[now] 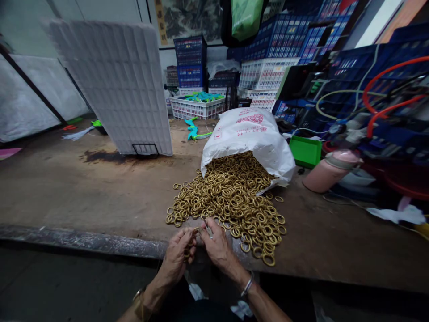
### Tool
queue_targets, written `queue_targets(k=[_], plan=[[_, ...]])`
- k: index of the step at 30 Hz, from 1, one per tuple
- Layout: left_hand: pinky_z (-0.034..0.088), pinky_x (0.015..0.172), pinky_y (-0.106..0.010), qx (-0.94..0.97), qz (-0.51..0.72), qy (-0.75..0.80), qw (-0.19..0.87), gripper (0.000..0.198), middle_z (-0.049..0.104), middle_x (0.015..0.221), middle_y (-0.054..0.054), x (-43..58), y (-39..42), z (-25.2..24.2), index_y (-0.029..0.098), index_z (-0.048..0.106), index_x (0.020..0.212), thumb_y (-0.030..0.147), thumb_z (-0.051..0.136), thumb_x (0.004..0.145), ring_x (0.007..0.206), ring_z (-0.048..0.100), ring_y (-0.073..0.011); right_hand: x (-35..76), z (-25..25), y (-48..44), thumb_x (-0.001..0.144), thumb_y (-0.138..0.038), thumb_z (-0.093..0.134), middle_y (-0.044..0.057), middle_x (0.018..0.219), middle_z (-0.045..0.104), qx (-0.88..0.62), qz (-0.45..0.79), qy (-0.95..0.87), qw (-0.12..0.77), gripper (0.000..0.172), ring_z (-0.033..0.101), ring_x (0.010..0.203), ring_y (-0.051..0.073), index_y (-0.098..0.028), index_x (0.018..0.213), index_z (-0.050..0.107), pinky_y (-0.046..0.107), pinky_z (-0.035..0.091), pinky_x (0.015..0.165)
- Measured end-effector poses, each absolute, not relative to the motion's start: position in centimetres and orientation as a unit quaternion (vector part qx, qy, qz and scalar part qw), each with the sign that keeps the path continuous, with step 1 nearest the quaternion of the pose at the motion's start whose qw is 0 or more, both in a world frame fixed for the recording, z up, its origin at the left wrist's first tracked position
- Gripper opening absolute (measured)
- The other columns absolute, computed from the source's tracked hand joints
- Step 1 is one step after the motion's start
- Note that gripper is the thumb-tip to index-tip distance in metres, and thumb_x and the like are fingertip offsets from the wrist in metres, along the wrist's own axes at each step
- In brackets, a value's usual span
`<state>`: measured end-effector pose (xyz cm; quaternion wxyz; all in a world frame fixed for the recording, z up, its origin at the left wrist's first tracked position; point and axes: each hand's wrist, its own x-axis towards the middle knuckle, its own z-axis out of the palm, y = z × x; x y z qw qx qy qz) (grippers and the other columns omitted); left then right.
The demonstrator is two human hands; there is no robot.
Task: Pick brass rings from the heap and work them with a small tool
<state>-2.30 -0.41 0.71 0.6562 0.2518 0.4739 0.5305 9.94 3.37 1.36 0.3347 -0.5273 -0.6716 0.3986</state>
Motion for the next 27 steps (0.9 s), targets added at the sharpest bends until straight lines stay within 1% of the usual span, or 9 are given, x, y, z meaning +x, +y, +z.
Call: queue_targets(k=[3, 6, 8, 14, 19, 21, 23, 26, 27], plan=[[0.025, 0.034, -0.015, 0.301, 0.511, 0.503, 0.629, 0.037, 0.044, 0.046, 0.006, -2.4, -0.3, 0.7, 0.015, 0.049, 0.063, 0.051, 0.056, 0.069, 0.035, 0.034, -0.0031, 9.7, 1.2, 3.5, 0.077, -0.034, 0.042, -0.005, 0.058, 0.046, -0.513, 0.442, -0.656, 0.334, 0.015, 0.042, 0.054, 0.009, -0.02, 0.072, 0.046, 0.02, 0.036, 0.052], [0.025, 0.034, -0.016, 0.342, 0.493, 0.54, 0.589, 0.04, 0.04, 0.04, 0.007, -2.6, -0.2, 0.9, 0.015, 0.049, 0.058, 0.053, 0.056, 0.067, 0.032, 0.032, -0.0032, 9.5, 1.3, 3.7, 0.074, -0.032, 0.043, -0.005, 0.058, 0.044, -0.531, 0.402, -0.667, 0.333, 0.016, 0.041, 0.056, 0.01, -0.019, 0.065, 0.045, 0.021, 0.035, 0.054], [0.026, 0.033, -0.016, 0.352, 0.483, 0.541, 0.591, 0.04, 0.04, 0.04, 0.007, -2.6, -0.2, 1.0, 0.015, 0.05, 0.059, 0.054, 0.055, 0.067, 0.032, 0.032, -0.0034, 9.3, 1.6, 3.7, 0.072, -0.031, 0.044, -0.005, 0.058, 0.043, -0.541, 0.383, -0.673, 0.328, 0.017, 0.04, 0.056, 0.009, -0.019, 0.06, 0.043, 0.021, 0.034, 0.054], [0.024, 0.032, -0.014, 0.31, 0.477, 0.46, 0.682, 0.035, 0.048, 0.055, 0.004, -2.5, -0.6, 1.0, 0.015, 0.05, 0.069, 0.05, 0.052, 0.072, 0.037, 0.036, -0.0031, 9.2, 2.1, 3.5, 0.072, -0.03, 0.043, -0.006, 0.058, 0.043, -0.55, 0.407, -0.662, 0.306, 0.015, 0.041, 0.056, 0.01, -0.02, 0.062, 0.043, 0.021, 0.034, 0.054], [0.023, 0.035, -0.014, 0.294, 0.484, 0.444, 0.694, 0.033, 0.049, 0.059, 0.004, -2.4, -0.8, 1.1, 0.015, 0.05, 0.07, 0.048, 0.054, 0.071, 0.039, 0.037, -0.0026, 9.7, 1.9, 3.5, 0.076, -0.029, 0.037, -0.005, 0.054, 0.047, -0.547, 0.453, -0.638, 0.297, 0.016, 0.044, 0.051, 0.01, -0.02, 0.066, 0.046, 0.02, 0.034, 0.051], [0.023, 0.035, -0.014, 0.289, 0.485, 0.453, 0.69, 0.034, 0.049, 0.058, 0.004, -2.3, -0.8, 1.2, 0.016, 0.049, 0.07, 0.049, 0.054, 0.07, 0.039, 0.036, -0.0027, 10.0, 1.5, 3.4, 0.078, -0.029, 0.035, -0.005, 0.054, 0.048, -0.552, 0.417, -0.657, 0.3, 0.018, 0.044, 0.051, 0.01, -0.02, 0.067, 0.047, 0.021, 0.034, 0.051], [0.023, 0.035, -0.014, 0.29, 0.486, 0.463, 0.682, 0.034, 0.049, 0.058, 0.005, -2.2, -0.8, 1.3, 0.016, 0.048, 0.069, 0.05, 0.054, 0.07, 0.038, 0.036, -0.0028, 10.3, 1.2, 3.2, 0.079, -0.028, 0.034, -0.003, 0.056, 0.048, -0.553, 0.346, -0.699, 0.292, 0.019, 0.043, 0.053, 0.011, -0.02, 0.066, 0.046, 0.021, 0.033, 0.052], [0.025, 0.034, -0.015, 0.303, 0.489, 0.479, 0.663, 0.034, 0.049, 0.057, 0.005, -2.2, -0.8, 1.5, 0.016, 0.048, 0.069, 0.05, 0.053, 0.07, 0.038, 0.037, -0.0032, 10.7, 0.9, 2.7, 0.075, -0.017, 0.036, -0.002, 0.058, 0.051, -0.528, 0.272, -0.77, 0.234, 0.014, 0.045, 0.054, 0.011, -0.02, 0.07, 0.048, 0.022, 0.03, 0.053], [0.025, 0.034, -0.015, 0.309, 0.487, 0.484, 0.657, 0.034, 0.048, 0.056, 0.005, -2.2, -0.7, 1.5, 0.017, 0.048, 0.069, 0.05, 0.053, 0.071, 0.038, 0.037, -0.0034, 10.7, 0.9, 2.5, 0.072, -0.013, 0.036, -0.002, 0.059, 0.052, -0.52, 0.256, -0.787, 0.211, 0.015, 0.046, 0.055, 0.011, -0.02, 0.073, 0.049, 0.022, 0.029, 0.053]])
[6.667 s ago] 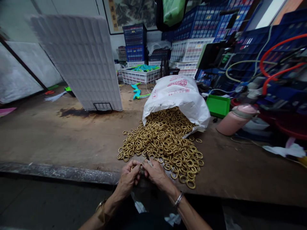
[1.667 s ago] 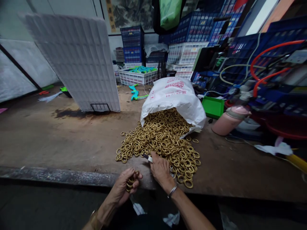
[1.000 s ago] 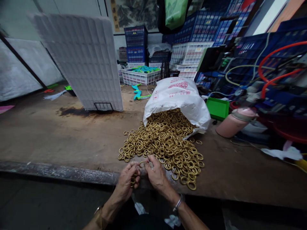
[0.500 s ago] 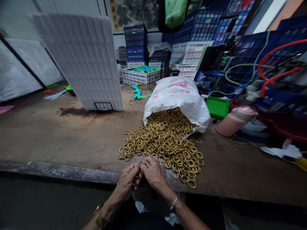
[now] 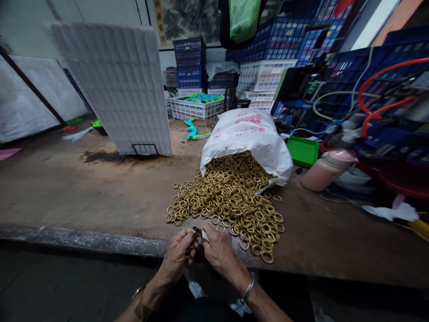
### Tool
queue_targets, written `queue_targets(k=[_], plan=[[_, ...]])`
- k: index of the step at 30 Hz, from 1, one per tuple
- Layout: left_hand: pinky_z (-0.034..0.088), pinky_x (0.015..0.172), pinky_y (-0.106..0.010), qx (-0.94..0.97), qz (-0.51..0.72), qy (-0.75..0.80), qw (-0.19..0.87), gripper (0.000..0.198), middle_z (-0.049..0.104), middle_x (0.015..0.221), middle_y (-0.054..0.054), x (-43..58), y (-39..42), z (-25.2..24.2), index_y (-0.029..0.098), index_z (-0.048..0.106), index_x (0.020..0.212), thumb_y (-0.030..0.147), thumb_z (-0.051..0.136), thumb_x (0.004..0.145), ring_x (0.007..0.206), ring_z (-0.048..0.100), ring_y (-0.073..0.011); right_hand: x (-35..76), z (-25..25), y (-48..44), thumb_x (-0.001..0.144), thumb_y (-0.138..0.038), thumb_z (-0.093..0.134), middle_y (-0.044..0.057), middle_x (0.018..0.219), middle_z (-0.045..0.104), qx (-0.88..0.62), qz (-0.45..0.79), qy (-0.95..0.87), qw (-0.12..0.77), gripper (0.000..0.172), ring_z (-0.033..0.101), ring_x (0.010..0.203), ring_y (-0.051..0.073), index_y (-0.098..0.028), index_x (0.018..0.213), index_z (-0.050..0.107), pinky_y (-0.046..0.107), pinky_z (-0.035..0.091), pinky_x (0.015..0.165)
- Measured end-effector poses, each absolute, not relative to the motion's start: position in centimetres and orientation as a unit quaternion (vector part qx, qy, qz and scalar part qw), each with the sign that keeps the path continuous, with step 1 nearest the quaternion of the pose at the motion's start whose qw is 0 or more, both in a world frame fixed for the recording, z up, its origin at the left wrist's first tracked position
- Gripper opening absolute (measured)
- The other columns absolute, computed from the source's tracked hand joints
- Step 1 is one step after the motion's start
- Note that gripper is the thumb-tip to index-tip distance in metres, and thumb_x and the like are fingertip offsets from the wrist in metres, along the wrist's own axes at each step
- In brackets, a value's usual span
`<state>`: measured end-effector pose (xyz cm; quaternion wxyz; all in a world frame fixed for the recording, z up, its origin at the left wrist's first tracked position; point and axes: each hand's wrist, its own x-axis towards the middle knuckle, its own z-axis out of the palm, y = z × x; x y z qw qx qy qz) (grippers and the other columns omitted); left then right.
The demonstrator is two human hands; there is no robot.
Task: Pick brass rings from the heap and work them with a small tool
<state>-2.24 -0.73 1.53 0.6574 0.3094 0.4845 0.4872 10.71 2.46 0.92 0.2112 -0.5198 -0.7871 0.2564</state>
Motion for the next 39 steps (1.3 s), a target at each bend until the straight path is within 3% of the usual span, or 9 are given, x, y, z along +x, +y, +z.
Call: queue_targets(k=[5, 12, 19, 25, 33, 39], plan=[[0.028, 0.034, -0.016, 0.349, 0.474, 0.505, 0.631, 0.033, 0.045, 0.048, 0.006, -2.2, -0.7, 1.6, 0.017, 0.046, 0.068, 0.049, 0.05, 0.072, 0.035, 0.034, -0.0039, 10.9, 0.6, 1.8, 0.066, -0.009, 0.038, -0.001, 0.063, 0.056, -0.508, 0.183, -0.828, 0.154, 0.023, 0.048, 0.056, 0.012, -0.02, 0.083, 0.05, 0.024, 0.023, 0.052], [0.027, 0.035, -0.016, 0.355, 0.475, 0.515, 0.619, 0.034, 0.047, 0.051, 0.005, -2.0, -0.8, 1.3, 0.017, 0.047, 0.067, 0.05, 0.051, 0.072, 0.037, 0.037, -0.0043, 11.1, -0.8, 1.9, 0.066, -0.009, 0.039, 0.0, 0.064, 0.057, -0.504, 0.154, -0.838, 0.142, 0.026, 0.049, 0.057, 0.014, -0.019, 0.088, 0.049, 0.024, 0.022, 0.052], [0.024, 0.034, -0.014, 0.317, 0.464, 0.439, 0.701, 0.03, 0.051, 0.056, 0.003, -2.2, -1.7, 3.1, 0.015, 0.05, 0.072, 0.045, 0.056, 0.071, 0.038, 0.038, -0.003, 13.1, -0.5, 3.4, 0.072, -0.01, 0.039, 0.001, 0.061, 0.057, -0.571, 0.117, -0.803, 0.124, 0.022, 0.048, 0.051, 0.012, -0.017, 0.09, 0.05, 0.025, 0.02, 0.049], [0.025, 0.034, -0.014, 0.209, 0.5, 0.376, 0.752, 0.028, 0.053, 0.065, 0.001, -2.6, -1.1, 2.0, 0.015, 0.046, 0.072, 0.042, 0.054, 0.075, 0.041, 0.042, -0.0038, 12.6, 1.1, 4.9, 0.079, -0.015, 0.04, 0.003, 0.066, 0.062, -0.635, 0.075, -0.76, 0.116, 0.012, 0.057, 0.059, 0.014, -0.018, 0.086, 0.049, 0.024, 0.022, 0.051], [0.024, 0.034, -0.014, 0.176, 0.498, 0.355, 0.772, 0.02, 0.054, 0.066, 0.0, -3.4, -1.0, 1.0, 0.016, 0.046, 0.073, 0.034, 0.052, 0.077, 0.041, 0.042, -0.0042, 11.3, 0.8, 5.9, 0.084, -0.025, 0.041, 0.006, 0.071, 0.065, -0.643, 0.025, -0.765, 0.021, 0.011, 0.062, 0.064, 0.02, -0.018, 0.09, 0.046, 0.025, 0.021, 0.048], [0.023, 0.035, -0.014, 0.141, 0.484, 0.325, 0.8, 0.013, 0.052, 0.063, 0.001, -3.9, -0.6, 0.4, 0.016, 0.05, 0.082, 0.025, 0.056, 0.074, 0.041, 0.043, -0.0038, 11.8, 0.8, 6.1, 0.083, -0.029, 0.04, 0.006, 0.071, 0.065, -0.648, 0.047, -0.76, 0.029, 0.017, 0.062, 0.065, 0.021, -0.016, 0.095, 0.041, 0.025, 0.022, 0.048]])
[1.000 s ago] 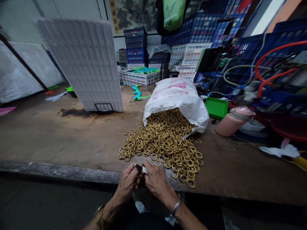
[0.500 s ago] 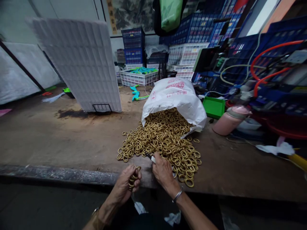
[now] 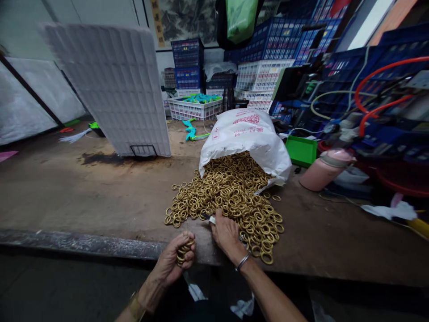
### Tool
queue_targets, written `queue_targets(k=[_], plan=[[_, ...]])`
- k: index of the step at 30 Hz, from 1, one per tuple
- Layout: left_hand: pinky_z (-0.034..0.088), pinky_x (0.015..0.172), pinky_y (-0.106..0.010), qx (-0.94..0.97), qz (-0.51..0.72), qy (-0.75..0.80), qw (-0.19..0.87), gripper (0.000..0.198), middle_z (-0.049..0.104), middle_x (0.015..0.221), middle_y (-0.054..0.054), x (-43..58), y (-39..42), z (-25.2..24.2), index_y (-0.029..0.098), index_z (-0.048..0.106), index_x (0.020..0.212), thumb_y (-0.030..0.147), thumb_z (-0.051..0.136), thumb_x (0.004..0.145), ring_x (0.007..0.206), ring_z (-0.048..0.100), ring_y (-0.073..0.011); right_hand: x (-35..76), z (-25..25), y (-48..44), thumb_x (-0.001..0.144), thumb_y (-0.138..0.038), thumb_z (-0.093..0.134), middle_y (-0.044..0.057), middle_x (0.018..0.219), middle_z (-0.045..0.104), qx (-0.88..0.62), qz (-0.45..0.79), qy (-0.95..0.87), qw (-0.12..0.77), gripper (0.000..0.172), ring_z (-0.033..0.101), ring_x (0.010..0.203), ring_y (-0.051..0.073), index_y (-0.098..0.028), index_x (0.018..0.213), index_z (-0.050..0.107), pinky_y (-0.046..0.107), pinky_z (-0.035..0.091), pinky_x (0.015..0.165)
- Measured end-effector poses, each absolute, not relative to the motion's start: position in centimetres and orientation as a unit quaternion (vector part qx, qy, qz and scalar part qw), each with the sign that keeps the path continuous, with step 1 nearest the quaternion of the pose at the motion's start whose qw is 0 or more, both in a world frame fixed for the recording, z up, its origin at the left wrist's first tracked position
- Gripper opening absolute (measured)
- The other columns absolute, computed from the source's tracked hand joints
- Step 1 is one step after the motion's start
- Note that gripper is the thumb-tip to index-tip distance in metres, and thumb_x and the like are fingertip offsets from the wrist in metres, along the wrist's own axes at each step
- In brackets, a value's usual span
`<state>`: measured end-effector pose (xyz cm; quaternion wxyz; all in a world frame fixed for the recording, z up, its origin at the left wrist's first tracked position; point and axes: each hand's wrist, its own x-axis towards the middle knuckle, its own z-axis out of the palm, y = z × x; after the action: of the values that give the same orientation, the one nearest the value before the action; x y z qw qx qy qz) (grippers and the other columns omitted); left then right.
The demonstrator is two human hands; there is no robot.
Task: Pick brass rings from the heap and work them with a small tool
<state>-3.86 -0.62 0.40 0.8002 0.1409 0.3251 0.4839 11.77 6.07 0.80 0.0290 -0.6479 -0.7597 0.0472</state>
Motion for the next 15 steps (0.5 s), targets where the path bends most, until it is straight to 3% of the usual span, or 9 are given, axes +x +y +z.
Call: queue_targets(k=[5, 9, 13, 15], plan=[[0.022, 0.036, -0.013, 0.074, 0.469, 0.299, 0.828, 0.016, 0.055, 0.065, -0.002, -3.9, -0.4, 0.2, 0.012, 0.051, 0.073, 0.028, 0.056, 0.073, 0.042, 0.042, -0.0026, 12.3, 0.6, 6.1, 0.084, -0.025, 0.037, 0.005, 0.069, 0.062, -0.654, 0.091, -0.749, 0.06, 0.011, 0.058, 0.06, 0.017, -0.018, 0.089, 0.044, 0.025, 0.022, 0.049], [0.022, 0.035, -0.013, 0.082, 0.478, 0.317, 0.815, 0.019, 0.056, 0.067, -0.002, -3.6, -0.3, 0.3, 0.013, 0.048, 0.068, 0.028, 0.06, 0.069, 0.042, 0.041, -0.0022, 12.5, 0.3, 6.2, 0.079, -0.025, 0.04, -0.001, 0.059, 0.052, -0.638, 0.218, -0.722, 0.157, 0.012, 0.048, 0.054, 0.011, -0.019, 0.07, 0.044, 0.022, 0.025, 0.05], [0.024, 0.034, -0.015, 0.24, 0.522, 0.435, 0.693, 0.021, 0.051, 0.055, 0.004, -3.1, -0.3, 0.5, 0.017, 0.046, 0.064, 0.033, 0.058, 0.071, 0.037, 0.038, -0.0035, 12.3, 0.6, 5.5, 0.077, -0.034, 0.041, -0.007, 0.05, 0.037, -0.565, 0.462, -0.636, 0.251, 0.021, 0.033, 0.044, 0.007, -0.02, 0.061, 0.038, 0.02, 0.025, 0.044], [0.034, 0.04, -0.018, 0.367, 0.536, 0.495, 0.577, 0.014, 0.054, 0.056, 0.003, -2.9, -0.3, 0.5, 0.017, 0.052, 0.067, 0.029, 0.056, 0.072, 0.042, 0.045, -0.0062, 12.1, 1.1, 4.8, 0.077, -0.044, 0.041, -0.01, 0.046, 0.03, -0.519, 0.589, -0.565, 0.253, 0.027, 0.023, 0.036, 0.005, -0.021, 0.064, 0.038, 0.019, 0.02, 0.038]])
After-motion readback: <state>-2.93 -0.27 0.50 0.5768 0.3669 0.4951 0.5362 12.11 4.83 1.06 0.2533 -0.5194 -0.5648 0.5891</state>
